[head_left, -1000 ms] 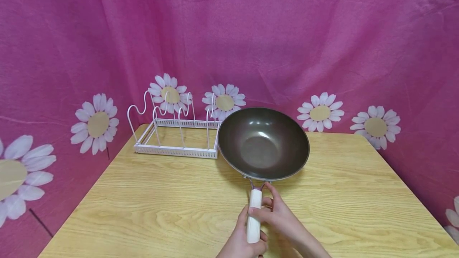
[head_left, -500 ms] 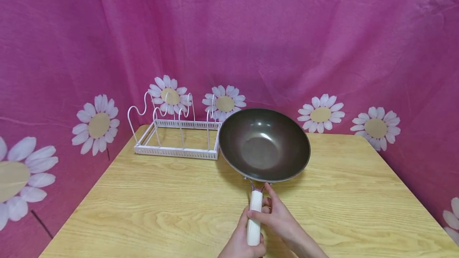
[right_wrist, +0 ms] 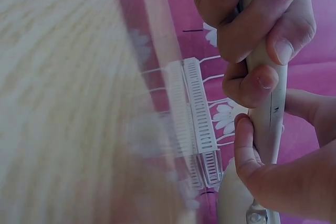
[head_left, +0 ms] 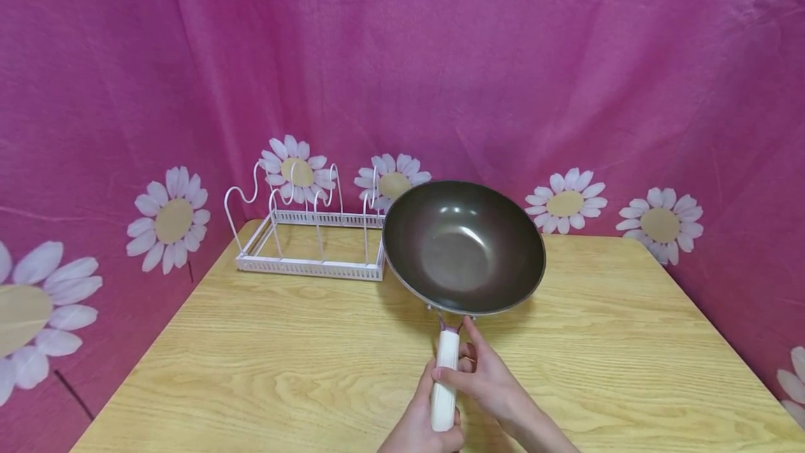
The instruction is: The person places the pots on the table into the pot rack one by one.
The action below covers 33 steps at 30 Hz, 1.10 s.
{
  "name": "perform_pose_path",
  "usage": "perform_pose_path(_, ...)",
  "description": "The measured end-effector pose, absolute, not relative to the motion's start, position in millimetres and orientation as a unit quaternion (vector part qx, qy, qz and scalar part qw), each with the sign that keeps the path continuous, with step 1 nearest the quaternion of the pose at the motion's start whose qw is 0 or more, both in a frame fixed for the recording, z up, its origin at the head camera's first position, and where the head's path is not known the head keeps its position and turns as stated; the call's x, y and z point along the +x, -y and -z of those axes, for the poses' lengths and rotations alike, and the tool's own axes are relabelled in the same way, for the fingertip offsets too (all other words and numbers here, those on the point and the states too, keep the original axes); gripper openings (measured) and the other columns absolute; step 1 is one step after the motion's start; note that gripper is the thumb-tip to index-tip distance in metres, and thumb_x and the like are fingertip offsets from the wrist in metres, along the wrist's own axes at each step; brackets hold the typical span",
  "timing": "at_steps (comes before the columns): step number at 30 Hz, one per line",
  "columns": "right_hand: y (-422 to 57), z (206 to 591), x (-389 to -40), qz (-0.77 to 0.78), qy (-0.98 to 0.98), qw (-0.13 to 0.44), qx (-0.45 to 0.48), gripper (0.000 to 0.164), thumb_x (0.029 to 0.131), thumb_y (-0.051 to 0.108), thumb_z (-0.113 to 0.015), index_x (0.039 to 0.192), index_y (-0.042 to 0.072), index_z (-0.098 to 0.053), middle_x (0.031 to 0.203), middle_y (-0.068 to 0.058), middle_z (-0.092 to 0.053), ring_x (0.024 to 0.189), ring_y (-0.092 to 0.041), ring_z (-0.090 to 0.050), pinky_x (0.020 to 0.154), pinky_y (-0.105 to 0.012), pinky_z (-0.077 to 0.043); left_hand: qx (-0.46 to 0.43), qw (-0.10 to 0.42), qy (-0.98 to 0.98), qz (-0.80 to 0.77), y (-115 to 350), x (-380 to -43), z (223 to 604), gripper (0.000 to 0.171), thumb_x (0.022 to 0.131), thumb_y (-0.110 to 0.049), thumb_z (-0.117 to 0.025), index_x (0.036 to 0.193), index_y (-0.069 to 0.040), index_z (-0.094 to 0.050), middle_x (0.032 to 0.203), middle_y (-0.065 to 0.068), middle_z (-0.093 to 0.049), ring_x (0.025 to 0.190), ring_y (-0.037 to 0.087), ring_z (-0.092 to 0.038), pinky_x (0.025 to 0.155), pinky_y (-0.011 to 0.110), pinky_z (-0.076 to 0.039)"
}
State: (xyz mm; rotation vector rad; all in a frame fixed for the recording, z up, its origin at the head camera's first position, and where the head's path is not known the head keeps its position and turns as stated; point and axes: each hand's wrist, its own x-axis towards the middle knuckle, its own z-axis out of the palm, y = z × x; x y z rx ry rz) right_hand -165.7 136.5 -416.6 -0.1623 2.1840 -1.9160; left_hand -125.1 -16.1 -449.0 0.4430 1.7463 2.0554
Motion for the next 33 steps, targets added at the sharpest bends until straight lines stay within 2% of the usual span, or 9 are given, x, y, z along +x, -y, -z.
perform_pose_path(7, -134.4, 407.1, -167.6, 0.650, -0.749, 0.110, -0.069, 0.109, 0.085, 0.014, -0.076, 0.159, 0.005, 0.004, 0.130, -0.022, -0.055, 0.102, -0.020, -0.061, 0.088, -0.028, -0.051, 0.157, 0.200, -0.625, -0.738, 18.4, -124.8, 440.3, 0.106, 0.077, 0.007, -0.057, 0.159, -0.010, 0.009, 0.092, 0.005, -0.051, 0.074, 0.014, -0.053, 0.065, 0.023, -0.051)
perform_pose_path(15, -132.2, 398.1, -170.1, 0.648, -0.750, 0.100, -0.089, 0.111, 0.084, 0.013, -0.077, 0.159, 0.006, 0.004, 0.129, -0.023, -0.056, 0.102, -0.021, -0.062, 0.090, -0.029, -0.052, 0.166, 0.189, -0.631, -0.733, 20.2, -125.1, 432.5, 0.107, 0.077, 0.007, -0.055, 0.160, -0.017, 0.008, 0.094, 0.007, -0.049, 0.071, 0.012, -0.054, 0.063, 0.022, -0.053)
perform_pose_path(25, -127.7, 385.8, -173.3, 0.638, -0.754, 0.094, -0.126, 0.110, 0.085, 0.012, -0.077, 0.160, 0.008, 0.004, 0.132, -0.025, -0.054, 0.105, -0.023, -0.063, 0.086, -0.024, -0.053, 0.169, 0.163, -0.645, -0.727, 23.8, -126.1, 423.8, 0.107, 0.077, 0.007, -0.054, 0.159, -0.014, 0.012, 0.096, 0.008, -0.047, 0.068, 0.014, -0.055, 0.057, 0.023, -0.055)
perform_pose_path(33, -121.4, 375.4, -175.1, 0.641, -0.750, 0.085, -0.138, 0.109, 0.085, 0.011, -0.077, 0.160, 0.010, 0.002, 0.135, -0.025, -0.053, 0.106, -0.024, -0.064, 0.085, -0.025, -0.055, 0.169, 0.152, -0.650, -0.725, 28.4, -125.3, 415.4, 0.106, 0.080, 0.006, -0.054, 0.160, -0.019, 0.011, 0.099, 0.009, -0.046, 0.059, 0.012, -0.058, 0.054, 0.021, -0.054)
